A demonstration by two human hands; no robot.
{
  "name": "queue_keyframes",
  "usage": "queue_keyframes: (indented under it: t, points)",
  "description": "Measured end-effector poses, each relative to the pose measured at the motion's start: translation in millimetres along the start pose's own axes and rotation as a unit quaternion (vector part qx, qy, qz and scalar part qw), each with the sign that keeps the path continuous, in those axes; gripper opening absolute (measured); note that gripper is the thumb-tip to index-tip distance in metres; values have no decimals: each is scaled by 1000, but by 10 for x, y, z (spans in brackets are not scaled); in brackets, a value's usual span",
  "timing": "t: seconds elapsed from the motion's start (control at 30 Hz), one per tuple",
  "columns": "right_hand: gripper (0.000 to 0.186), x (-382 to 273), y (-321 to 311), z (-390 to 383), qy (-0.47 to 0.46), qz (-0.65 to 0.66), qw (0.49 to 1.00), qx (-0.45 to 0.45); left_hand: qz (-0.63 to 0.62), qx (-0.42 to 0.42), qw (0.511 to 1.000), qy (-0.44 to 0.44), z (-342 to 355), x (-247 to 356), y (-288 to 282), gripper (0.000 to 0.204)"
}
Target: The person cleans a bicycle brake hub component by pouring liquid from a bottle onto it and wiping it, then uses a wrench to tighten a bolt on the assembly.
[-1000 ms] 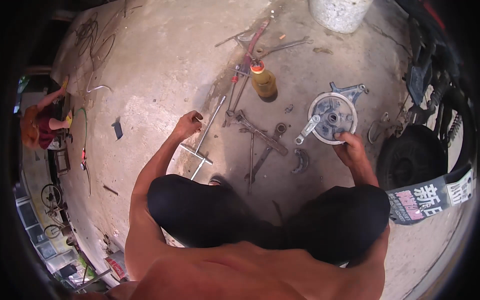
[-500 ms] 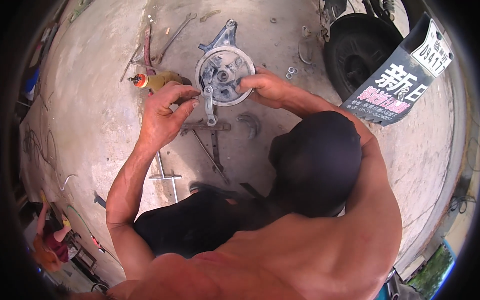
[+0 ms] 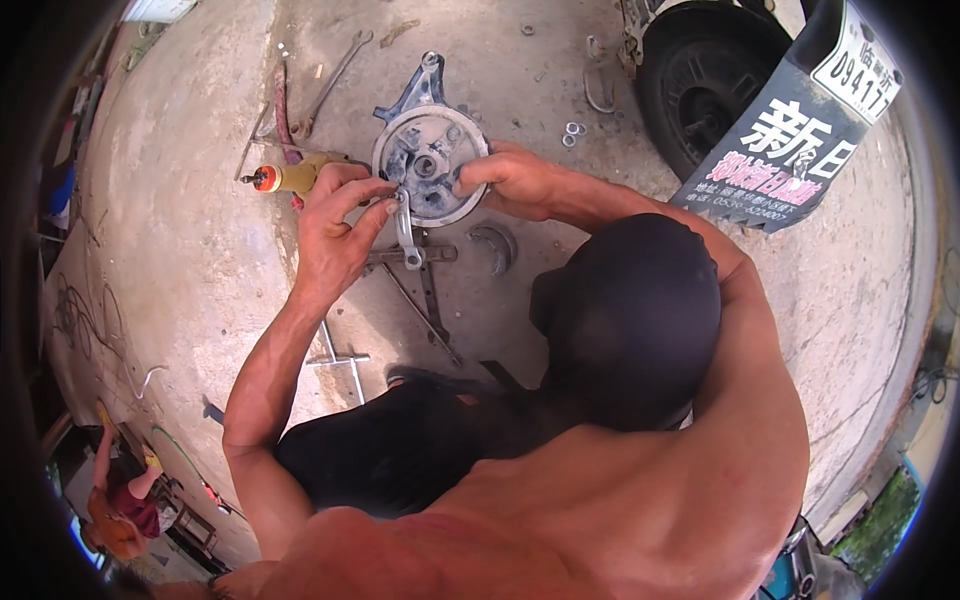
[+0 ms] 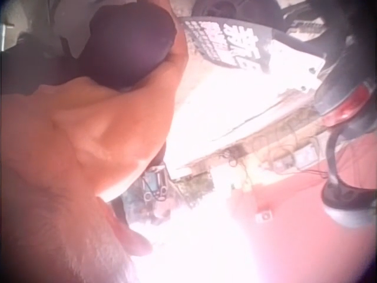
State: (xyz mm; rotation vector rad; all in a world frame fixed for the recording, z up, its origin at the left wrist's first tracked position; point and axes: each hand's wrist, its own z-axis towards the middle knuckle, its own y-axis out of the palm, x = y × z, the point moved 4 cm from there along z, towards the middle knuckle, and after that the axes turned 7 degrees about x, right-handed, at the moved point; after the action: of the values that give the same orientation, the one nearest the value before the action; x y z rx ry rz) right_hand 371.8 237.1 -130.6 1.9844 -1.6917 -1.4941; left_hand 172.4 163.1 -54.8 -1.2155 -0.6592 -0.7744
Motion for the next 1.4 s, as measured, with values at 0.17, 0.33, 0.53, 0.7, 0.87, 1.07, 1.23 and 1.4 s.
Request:
queue_keyframes:
  t: [0.17, 0.33, 0.53, 0.7, 0.87, 1.07, 1.23, 1.4]
  points:
    - [55, 14, 41, 0, -20, 11, 999, -32, 5, -15, 1000, -11, -66, -56, 10, 22]
    - [56, 19, 47, -5, -28, 18, 999, -39, 13, -3, 1000, -6, -93, -24, 39, 19]
    - [55, 31, 21, -17, -11, 2, 1000, -21, 32, -4, 999, -17, -104, -23, 17, 20]
    - [54, 60, 7, 5, -8, 3, 1000, -28, 68, 5, 995, 67, -82, 39, 19, 18]
    - [53, 65, 0, -12, -4, 8, 1000, -25, 85, -43, 991, 92, -58, 51, 28, 22]
    - [52, 81, 14, -15, 5, 11, 1000, -19, 77, -60, 990, 102, -59, 86, 26, 25]
    - [52, 68, 29, -31, -5, 16, 1000, -25, 36, -73, 994, 67, -60, 128, 31, 23]
    - [52, 106, -21, -4, 6, -7, 1000, -17, 54, -75, 993, 70, -77, 103, 58, 22]
